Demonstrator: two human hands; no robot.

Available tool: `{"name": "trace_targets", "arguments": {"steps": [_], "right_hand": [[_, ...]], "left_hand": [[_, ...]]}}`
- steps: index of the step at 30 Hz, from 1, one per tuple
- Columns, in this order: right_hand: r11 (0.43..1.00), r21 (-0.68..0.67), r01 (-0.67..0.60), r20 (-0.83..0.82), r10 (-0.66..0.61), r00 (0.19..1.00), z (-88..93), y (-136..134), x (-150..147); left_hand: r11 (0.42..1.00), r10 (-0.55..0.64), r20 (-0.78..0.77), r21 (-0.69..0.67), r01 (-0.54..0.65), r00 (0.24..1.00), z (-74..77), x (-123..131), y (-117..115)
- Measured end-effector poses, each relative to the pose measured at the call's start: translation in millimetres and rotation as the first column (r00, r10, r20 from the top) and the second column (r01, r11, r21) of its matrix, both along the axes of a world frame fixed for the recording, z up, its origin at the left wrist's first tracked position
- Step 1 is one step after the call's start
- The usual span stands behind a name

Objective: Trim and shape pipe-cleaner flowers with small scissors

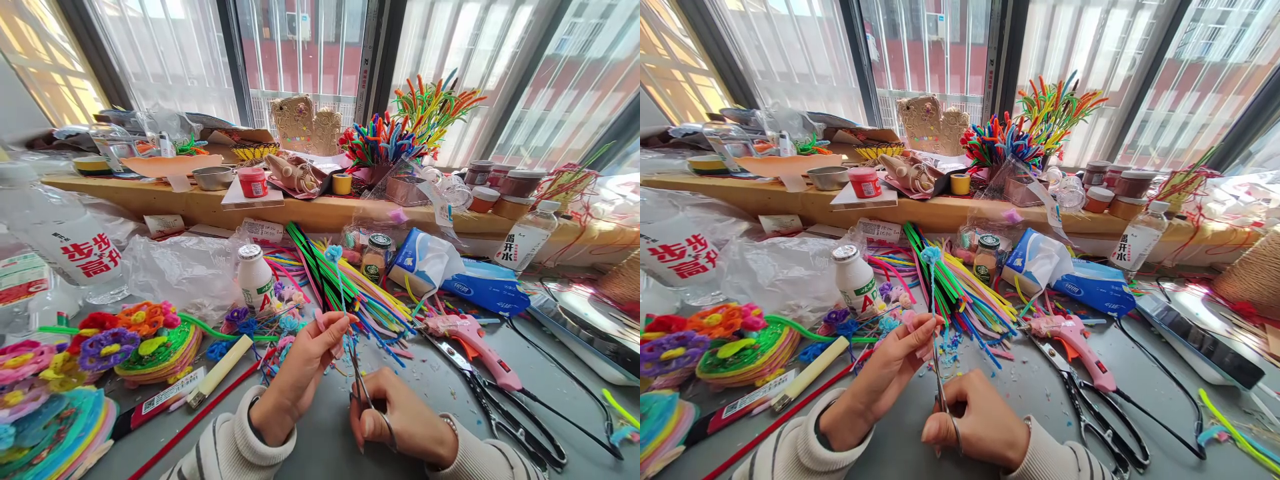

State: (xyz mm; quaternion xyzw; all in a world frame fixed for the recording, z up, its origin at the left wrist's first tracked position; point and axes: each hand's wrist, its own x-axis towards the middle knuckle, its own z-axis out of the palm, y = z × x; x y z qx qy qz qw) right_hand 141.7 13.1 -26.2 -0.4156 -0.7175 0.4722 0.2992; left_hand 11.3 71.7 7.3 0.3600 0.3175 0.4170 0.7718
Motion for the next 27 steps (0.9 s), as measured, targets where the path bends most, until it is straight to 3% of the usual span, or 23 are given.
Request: {"name": "trace_targets", "arguments": {"steps": [9,27], "right_hand": [[1.000,0.019,-0.021,-0.001,0.021,1.000,1.8,0.6,1.3],[1.000,0.015,-0.007,-0.012,0.007,1.000,3.8,2.2,0.3]], "left_hand": [[1.000,-0.018,0.083,-0.018,0.020,0.996,-1.1,-1.6,0.6],[0.998,-0.059,0.047,-0.001,0.059,0.997,0.7,1.6,-2.0]]}}
